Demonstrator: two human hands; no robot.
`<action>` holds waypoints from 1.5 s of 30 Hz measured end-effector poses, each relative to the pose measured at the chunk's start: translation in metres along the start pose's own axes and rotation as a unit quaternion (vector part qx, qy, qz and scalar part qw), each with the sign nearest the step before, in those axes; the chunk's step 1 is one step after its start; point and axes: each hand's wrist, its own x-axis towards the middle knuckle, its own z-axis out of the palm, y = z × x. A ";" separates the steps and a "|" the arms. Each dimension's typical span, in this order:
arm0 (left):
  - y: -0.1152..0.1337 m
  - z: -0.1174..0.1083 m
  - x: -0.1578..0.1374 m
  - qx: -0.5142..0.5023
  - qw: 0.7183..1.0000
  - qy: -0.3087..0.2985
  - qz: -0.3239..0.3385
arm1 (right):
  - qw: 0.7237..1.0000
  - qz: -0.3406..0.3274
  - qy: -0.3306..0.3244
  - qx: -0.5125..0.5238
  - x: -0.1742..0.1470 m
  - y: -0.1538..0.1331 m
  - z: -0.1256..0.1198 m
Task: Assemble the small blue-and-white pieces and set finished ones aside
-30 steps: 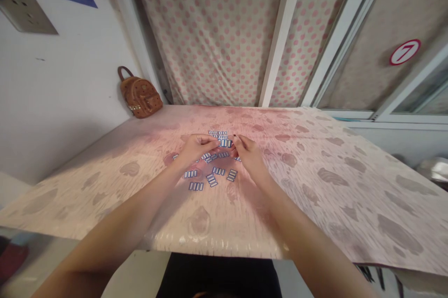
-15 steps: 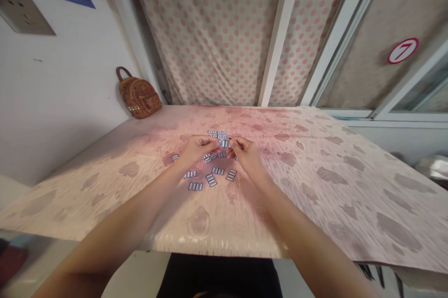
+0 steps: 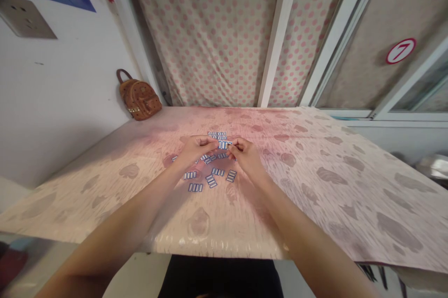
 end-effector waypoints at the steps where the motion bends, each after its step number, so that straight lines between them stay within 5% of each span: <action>1: -0.001 0.000 0.001 0.003 1.000 0.000 0.003 | 1.000 0.004 -0.001 0.002 0.000 0.000 0.000; 13: -0.008 -0.007 0.005 0.030 0.999 0.011 -0.005 | 0.999 0.042 -0.022 0.019 0.000 0.002 0.001; 23: -0.010 -0.075 0.025 0.108 0.975 0.150 -0.127 | 0.996 0.039 0.068 0.053 0.006 0.003 -0.005; 34: -0.024 -0.048 0.072 0.157 0.957 0.085 -0.230 | 0.995 0.019 0.066 0.067 0.006 -0.004 -0.009; 45: -0.035 -0.043 0.085 0.278 0.911 0.117 -0.283 | 0.996 0.015 0.066 0.052 0.004 -0.008 -0.008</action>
